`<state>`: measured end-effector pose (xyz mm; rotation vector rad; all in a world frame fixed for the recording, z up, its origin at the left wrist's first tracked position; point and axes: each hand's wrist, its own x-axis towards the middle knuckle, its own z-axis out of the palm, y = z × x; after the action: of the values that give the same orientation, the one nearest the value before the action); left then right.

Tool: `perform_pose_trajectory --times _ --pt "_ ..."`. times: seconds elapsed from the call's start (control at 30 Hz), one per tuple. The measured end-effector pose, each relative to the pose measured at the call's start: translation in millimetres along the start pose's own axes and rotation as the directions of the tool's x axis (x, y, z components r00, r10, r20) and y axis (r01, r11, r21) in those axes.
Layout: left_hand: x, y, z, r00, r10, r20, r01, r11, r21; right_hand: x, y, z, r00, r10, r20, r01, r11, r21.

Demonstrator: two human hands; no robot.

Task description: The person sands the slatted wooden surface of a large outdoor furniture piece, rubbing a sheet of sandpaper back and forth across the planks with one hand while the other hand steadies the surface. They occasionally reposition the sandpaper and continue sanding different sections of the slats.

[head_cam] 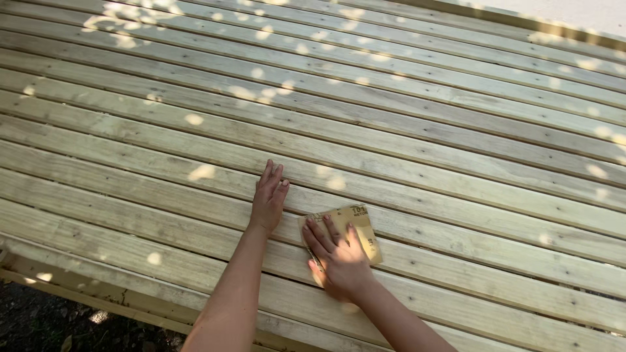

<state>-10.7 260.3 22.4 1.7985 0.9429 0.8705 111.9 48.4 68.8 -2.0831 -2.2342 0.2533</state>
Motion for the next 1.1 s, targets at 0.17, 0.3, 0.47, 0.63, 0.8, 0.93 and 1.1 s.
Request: perform_pose_trajectory --times 0.17,0.3,0.47,0.63,0.8,0.93,1.1 --pt "-52.9 -14.4 -154.5 0.945 -0.134 -0.299 0.269 0.838 0.475 -73.0 38.3 -9.7 0.992 -0.047 -0.12 0.036 0.995 -0.096" --pt "-104.8 -23.8 -243.0 0.706 -0.306 -0.639 0.705 0.396 0.589 -1.6 0.3 15.1 0.948 -0.318 -0.006 0.317 0.946 -0.07" --pt "-107.3 -37.4 -248.7 0.618 -0.339 -0.71 0.755 0.51 0.413 180.5 -138.9 28.5 0.904 -0.428 0.015 0.428 0.903 -0.032" --pt "-106.9 -41.2 -248.4 0.588 -0.382 -0.713 0.763 0.555 0.331 275.1 -239.7 22.7 0.911 -0.412 0.035 0.409 0.911 0.056" --pt "-112.7 -44.2 -246.0 0.609 -0.212 -0.764 0.623 0.725 0.295 172.0 -150.0 19.4 0.798 -0.589 0.124 0.488 0.754 0.441" --pt "-112.0 -44.7 -241.8 0.625 -0.221 -0.749 0.626 0.715 0.311 36.4 -33.8 -3.9 0.932 -0.261 0.251 0.116 0.871 0.477" --pt "-107.7 -36.7 -243.6 0.623 -0.308 -0.719 0.663 0.696 0.276 -22.4 -21.3 -16.5 0.85 -0.346 0.397 0.293 0.937 0.19"
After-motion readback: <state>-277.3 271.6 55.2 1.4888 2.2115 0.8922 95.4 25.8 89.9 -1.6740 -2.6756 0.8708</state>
